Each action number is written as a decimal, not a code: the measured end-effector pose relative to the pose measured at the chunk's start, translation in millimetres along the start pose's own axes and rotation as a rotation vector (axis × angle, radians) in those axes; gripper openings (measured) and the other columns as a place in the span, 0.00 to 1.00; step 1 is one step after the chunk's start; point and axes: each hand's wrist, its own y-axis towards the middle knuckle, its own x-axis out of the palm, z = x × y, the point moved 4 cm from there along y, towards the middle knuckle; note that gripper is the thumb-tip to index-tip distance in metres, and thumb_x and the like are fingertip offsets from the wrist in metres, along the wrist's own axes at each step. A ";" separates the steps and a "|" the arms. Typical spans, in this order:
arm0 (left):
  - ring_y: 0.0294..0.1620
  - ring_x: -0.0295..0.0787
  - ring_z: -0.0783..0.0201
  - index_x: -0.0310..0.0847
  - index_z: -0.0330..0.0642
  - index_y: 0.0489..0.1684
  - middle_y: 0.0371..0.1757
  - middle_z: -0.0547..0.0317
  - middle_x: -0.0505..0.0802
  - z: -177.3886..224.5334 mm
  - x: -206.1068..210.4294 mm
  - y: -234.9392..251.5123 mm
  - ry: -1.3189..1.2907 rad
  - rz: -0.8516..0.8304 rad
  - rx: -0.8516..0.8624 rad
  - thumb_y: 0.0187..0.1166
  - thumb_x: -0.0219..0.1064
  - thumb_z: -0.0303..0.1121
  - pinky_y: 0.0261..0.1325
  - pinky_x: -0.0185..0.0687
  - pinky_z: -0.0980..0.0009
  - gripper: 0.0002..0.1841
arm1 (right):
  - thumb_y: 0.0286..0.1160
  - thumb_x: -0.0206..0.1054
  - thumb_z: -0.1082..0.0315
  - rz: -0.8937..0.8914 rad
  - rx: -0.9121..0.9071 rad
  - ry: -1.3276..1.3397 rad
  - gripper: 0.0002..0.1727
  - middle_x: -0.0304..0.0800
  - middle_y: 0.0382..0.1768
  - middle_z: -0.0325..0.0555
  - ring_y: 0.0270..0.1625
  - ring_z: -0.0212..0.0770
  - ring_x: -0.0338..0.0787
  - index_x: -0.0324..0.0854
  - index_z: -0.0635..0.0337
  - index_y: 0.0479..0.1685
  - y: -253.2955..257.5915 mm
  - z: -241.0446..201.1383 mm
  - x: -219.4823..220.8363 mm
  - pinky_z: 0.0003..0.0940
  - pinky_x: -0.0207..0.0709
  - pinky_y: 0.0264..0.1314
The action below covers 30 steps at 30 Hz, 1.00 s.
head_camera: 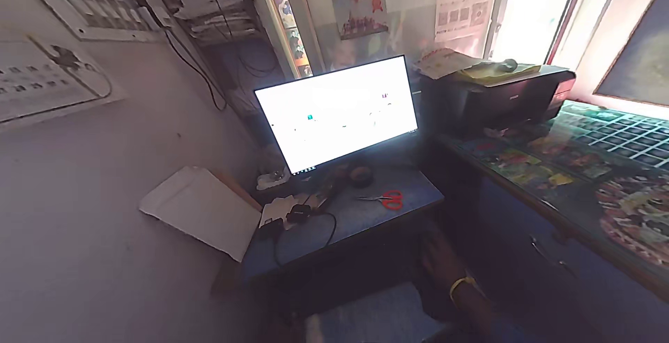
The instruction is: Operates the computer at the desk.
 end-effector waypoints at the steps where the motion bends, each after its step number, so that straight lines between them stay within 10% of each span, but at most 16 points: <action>1: 0.83 0.72 0.37 0.71 0.29 0.79 0.80 0.31 0.77 -0.3 0.2 0.4 0.002 0.005 0.011 0.91 0.46 0.54 0.84 0.66 0.45 0.35 | 0.84 0.55 0.52 -0.004 0.004 0.001 0.30 0.71 0.85 0.52 0.86 0.54 0.72 0.74 0.47 0.84 0.0 -0.7 -0.7 0.49 0.66 0.87; 30: 0.80 0.74 0.31 0.70 0.25 0.78 0.78 0.24 0.76 -7.7 13.7 4.2 -0.042 0.107 0.056 0.90 0.50 0.50 0.79 0.69 0.39 0.33 | 0.78 0.58 0.51 0.090 -0.074 -0.019 0.28 0.78 0.80 0.51 0.83 0.54 0.76 0.83 0.51 0.73 0.4 1.3 2.6 0.50 0.70 0.84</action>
